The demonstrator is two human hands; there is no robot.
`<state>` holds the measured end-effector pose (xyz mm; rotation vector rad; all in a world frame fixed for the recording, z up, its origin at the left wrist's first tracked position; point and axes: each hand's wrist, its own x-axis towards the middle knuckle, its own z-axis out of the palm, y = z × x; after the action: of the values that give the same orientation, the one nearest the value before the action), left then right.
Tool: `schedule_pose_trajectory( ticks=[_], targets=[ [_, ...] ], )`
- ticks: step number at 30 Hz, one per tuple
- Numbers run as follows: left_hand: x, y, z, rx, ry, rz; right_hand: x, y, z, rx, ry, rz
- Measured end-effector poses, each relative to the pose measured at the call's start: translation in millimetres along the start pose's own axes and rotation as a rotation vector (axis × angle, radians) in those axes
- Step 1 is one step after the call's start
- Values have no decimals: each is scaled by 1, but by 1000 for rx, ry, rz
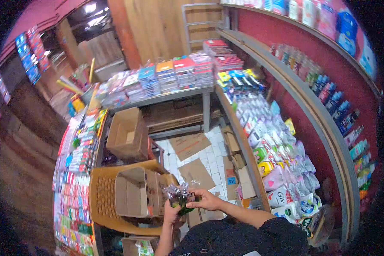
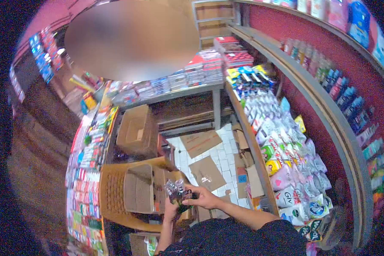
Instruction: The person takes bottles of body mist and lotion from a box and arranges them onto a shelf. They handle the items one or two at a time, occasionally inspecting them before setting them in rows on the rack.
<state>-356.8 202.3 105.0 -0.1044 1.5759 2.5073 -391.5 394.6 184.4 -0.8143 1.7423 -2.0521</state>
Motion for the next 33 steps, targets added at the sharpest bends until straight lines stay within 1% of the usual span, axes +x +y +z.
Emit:
schedule_pose_trajectory(
  ticks=[3, 4, 7, 8, 11, 12, 13, 15, 16, 18, 19, 21, 22, 23, 24, 25, 26, 27, 30, 33],
  targets=[
    [37, -1, 27, -50, -54, -76, -7, -19, -26, 155, 161, 146],
    [50, -3, 34, -61, -76, -58, -9, -11, -35, 131, 206, 117],
    [91, -4, 39, 154, -183, -46, -8, -19, -55, 167, 294, 168],
    [101, -4, 41, 116, -174, -73, -4, -22, -59, 161, 360, 104],
    [126, 24, 62, -67, -185, -149, 20, -36, -75, 134, 552, -92],
    [132, 40, 73, -109, -159, -142, 24, -43, -85, 103, 609, -18],
    [145, 52, 74, -98, -205, -132, 33, -46, -93, 87, 720, -96],
    [169, 70, 69, -86, -293, -122, 48, -69, -110, -102, 885, 76],
    [182, 73, 70, -84, -322, -118, 56, -68, -117, -103, 921, 38],
    [209, 87, 72, -83, -420, -107, 74, -64, -139, -122, 974, -49],
    [220, 95, 77, -70, -454, -102, 83, -70, -144, -153, 997, -54],
    [242, 110, 94, -158, -569, -90, 104, -80, -147, -195, 1041, -69],
    [254, 114, 98, -170, -620, -80, 114, -85, -147, -134, 1054, -96],
    [265, 118, 101, -183, -671, -71, 123, -84, -152, -161, 1059, -96],
    [279, 116, 102, -149, -714, -58, 129, -83, -157, -187, 1065, -93],
    [289, 115, 102, -133, -745, -94, 134, -80, -161, -212, 1072, -89],
    [300, 115, 101, -114, -776, -129, 139, -61, -176, -178, 1041, -145],
    [310, 115, 102, -94, -809, -160, 145, -61, -179, -174, 1050, -155],
    [337, 114, 113, -80, -819, -208, 163, -63, -193, -183, 1068, -195],
    [369, 107, 128, -64, -808, -207, 178, -59, -218, -190, 1089, -94]
  ],
)
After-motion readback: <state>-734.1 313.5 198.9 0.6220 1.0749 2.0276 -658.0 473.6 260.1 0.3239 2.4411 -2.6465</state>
